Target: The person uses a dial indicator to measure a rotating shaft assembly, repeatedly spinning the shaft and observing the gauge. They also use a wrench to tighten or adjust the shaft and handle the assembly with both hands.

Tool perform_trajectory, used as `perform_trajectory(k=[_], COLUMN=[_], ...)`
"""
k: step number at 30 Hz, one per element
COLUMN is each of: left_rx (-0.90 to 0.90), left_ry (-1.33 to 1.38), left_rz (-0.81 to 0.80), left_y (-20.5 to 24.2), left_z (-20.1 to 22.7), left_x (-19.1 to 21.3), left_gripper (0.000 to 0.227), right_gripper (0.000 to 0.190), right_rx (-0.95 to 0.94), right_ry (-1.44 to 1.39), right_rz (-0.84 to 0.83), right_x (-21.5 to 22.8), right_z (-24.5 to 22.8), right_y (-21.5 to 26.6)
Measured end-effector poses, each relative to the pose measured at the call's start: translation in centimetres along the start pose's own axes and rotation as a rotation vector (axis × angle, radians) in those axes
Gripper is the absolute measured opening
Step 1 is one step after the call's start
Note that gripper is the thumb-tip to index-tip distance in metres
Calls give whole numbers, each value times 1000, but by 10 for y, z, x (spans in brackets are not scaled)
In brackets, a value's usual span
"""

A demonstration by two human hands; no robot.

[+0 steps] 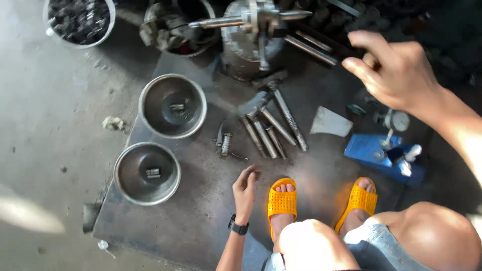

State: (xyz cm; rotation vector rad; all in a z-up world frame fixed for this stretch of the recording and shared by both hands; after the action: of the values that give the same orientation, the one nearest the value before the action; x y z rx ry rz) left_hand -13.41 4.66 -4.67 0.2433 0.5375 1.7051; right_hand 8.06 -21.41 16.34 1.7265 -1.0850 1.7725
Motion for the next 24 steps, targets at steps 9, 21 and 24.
perform_trajectory(k=[9,21,24], left_rx=[-470,-969,-1048], left_ry=[-354,-1085,-1179], left_rz=[-285,-684,-710], left_y=[-50,-190,-204], left_z=[-12,-88,-112], left_x=[-162,-417,-436], left_gripper=[8,56,33], right_gripper=[17,6,15], right_rx=[-703,-1110,-1240], right_ry=[-382,-301,-484], right_rz=[-97,340,281], right_x=[17,-11,-15], right_z=[8,-47,-51], right_y=[276,400,419])
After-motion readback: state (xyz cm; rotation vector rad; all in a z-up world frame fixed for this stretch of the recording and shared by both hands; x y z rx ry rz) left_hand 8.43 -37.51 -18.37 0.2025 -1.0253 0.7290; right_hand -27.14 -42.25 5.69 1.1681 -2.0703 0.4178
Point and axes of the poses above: each hand's wrist, its own y-axis away from the middle knuckle, its own x-axis out of the back of the hand, z = x × y, the point moved 2 cm from there along -y, towards the middle knuckle, and after that the axes turned 2 degrees about -y, right-handed, at the moved point
